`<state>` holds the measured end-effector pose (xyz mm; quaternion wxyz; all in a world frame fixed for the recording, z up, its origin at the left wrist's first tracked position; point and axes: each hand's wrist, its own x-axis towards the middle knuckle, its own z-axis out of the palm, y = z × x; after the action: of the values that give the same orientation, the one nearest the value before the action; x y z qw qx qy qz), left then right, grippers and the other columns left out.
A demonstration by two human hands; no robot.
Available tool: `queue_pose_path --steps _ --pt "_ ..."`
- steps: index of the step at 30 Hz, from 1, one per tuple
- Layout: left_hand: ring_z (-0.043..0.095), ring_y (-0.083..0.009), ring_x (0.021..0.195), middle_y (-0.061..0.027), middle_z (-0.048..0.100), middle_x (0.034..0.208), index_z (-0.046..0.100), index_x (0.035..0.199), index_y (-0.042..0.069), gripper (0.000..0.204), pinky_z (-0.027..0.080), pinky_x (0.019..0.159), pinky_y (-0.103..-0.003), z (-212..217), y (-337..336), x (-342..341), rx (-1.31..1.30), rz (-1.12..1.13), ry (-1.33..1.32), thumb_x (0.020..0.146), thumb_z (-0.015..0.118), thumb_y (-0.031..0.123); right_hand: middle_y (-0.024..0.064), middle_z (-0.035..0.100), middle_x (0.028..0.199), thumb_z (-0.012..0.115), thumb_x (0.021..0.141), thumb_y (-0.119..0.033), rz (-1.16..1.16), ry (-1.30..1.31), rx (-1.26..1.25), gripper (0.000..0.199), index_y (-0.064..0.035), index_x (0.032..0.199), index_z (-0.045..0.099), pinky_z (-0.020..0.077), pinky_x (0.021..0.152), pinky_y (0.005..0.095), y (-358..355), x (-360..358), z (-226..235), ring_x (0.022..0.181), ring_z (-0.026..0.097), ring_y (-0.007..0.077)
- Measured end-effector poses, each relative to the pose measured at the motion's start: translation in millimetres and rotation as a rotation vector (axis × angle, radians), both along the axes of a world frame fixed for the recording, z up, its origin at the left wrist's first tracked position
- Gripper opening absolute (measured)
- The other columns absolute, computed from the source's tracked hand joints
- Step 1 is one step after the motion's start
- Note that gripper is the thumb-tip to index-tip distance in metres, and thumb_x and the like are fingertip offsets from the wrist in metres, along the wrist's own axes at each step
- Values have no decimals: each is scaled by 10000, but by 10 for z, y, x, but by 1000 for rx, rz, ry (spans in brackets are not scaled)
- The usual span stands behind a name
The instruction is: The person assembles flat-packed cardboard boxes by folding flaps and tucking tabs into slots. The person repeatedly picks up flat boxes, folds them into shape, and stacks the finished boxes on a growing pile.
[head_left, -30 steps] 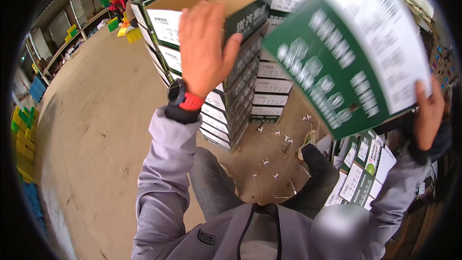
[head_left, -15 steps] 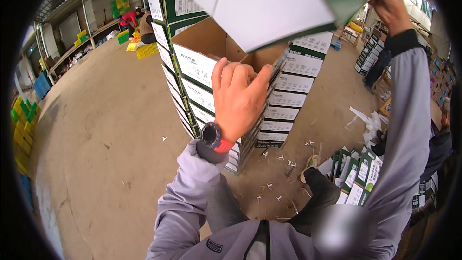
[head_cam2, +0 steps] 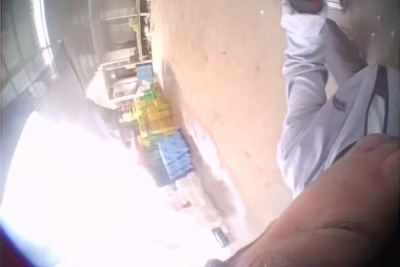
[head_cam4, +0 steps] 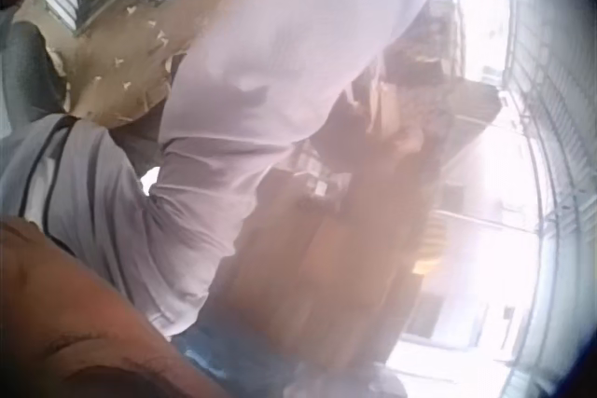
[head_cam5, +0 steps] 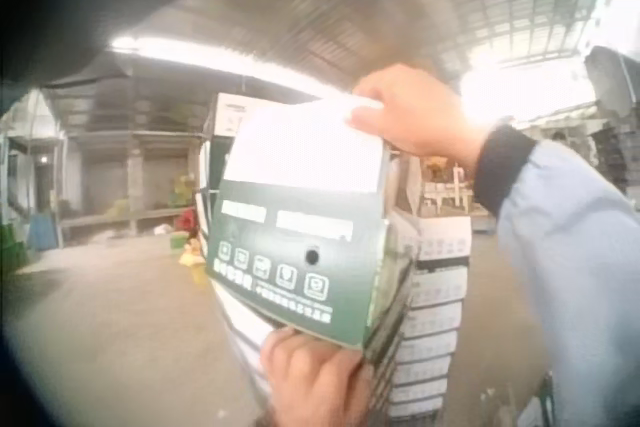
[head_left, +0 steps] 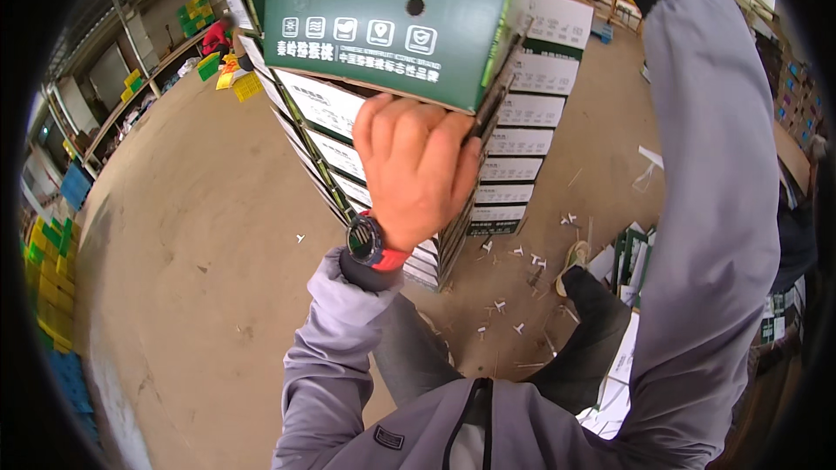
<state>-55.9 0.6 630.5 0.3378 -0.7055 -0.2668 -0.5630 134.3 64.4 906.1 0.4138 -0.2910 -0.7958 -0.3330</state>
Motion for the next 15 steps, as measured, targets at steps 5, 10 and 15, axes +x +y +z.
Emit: queue_pose_path --steps 5,10,15 --pt "593 -308 882 -56 639 929 671 1020 100 267 420 915 -451 86 28 -40 -69 -12 -1 814 839 92 211 785 1028 667 986 -292 -68 -49 -20 318 -1 1021 789 581 852 480 3 -55 -210 964 753 349" --pt "612 -316 873 -78 659 902 696 974 66 186 440 858 -456 177 381 44 -50 -56 5 850 831 94 145 723 1231 707 959 -318 -155 -98 -64 334 -83 1190 762 563 889 441 -30 -235 -671 1141 687 304" --pt "682 -376 1042 -162 723 1062 697 1165 11 324 514 897 -482 -107 1187 -500 -62 207 -11 902 845 128 105 682 1293 737 866 -402 47 211 196 464 -148 1254 756 541 919 439 59 -627 -1754 1253 638 279"
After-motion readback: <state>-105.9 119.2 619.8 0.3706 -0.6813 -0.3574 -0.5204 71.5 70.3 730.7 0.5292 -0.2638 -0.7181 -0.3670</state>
